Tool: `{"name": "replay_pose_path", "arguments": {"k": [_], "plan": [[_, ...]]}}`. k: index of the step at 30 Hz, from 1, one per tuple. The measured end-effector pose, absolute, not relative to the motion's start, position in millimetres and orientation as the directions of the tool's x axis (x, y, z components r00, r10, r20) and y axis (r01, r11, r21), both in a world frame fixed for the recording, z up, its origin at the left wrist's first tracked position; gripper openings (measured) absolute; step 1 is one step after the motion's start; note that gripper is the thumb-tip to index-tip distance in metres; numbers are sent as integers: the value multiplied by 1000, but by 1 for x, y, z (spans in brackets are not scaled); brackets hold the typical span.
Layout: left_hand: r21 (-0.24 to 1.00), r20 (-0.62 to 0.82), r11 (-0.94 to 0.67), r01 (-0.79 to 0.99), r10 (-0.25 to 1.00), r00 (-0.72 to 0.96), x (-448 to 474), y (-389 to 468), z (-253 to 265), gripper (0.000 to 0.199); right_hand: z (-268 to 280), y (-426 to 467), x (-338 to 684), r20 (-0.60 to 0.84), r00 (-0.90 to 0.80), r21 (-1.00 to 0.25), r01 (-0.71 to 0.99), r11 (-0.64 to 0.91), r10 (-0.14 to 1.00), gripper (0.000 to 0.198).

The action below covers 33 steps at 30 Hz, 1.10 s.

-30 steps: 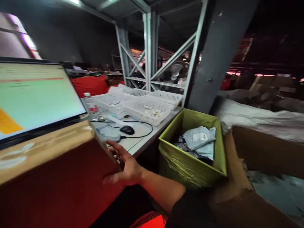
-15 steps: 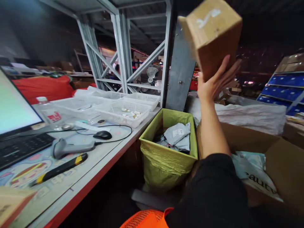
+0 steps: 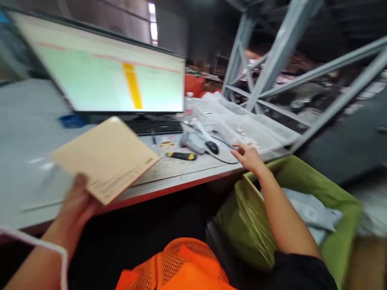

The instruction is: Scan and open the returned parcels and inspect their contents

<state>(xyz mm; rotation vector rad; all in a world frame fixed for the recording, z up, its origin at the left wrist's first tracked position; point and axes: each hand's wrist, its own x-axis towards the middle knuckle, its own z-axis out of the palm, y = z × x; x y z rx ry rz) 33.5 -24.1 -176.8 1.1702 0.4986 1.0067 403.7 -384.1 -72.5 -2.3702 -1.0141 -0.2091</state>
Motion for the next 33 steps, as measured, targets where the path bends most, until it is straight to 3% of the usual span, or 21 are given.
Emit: {"name": "replay_pose_path", "arguments": {"k": [3,7,10,14,20,23,28,33], "plan": [[882,25,170,-439,914,404,5,-17,-192,87,-113,-289,384,343,580,-426,797,-428,739,51],[874,66,103,-475,943,326,-1,-5,-194,75,-138,-189,365,264,593,-280,802,-528,760,61],[899,184,-67,-434,955,233,-8,0,-192,73,-142,-143,363,141,654,-173,755,-632,743,62],[904,391,-372,-209,918,58,-12,-1,-190,69,-146,-117,369,92,710,-144,703,-697,698,61],[876,478,-475,-78,878,26,8,-6,-194,52,-142,-119,380,69,730,-146,681,-717,680,51],[902,421,-411,-132,905,61,19,-7,-195,62,-126,-141,371,151,639,-208,767,-607,754,35],[909,377,-340,-240,917,131,34,-7,-194,74,-92,-190,325,303,329,-346,912,-219,894,18],[895,378,-314,-318,911,166,47,-11,-190,75,-75,-204,291,373,236,-333,937,-108,898,15]]}}
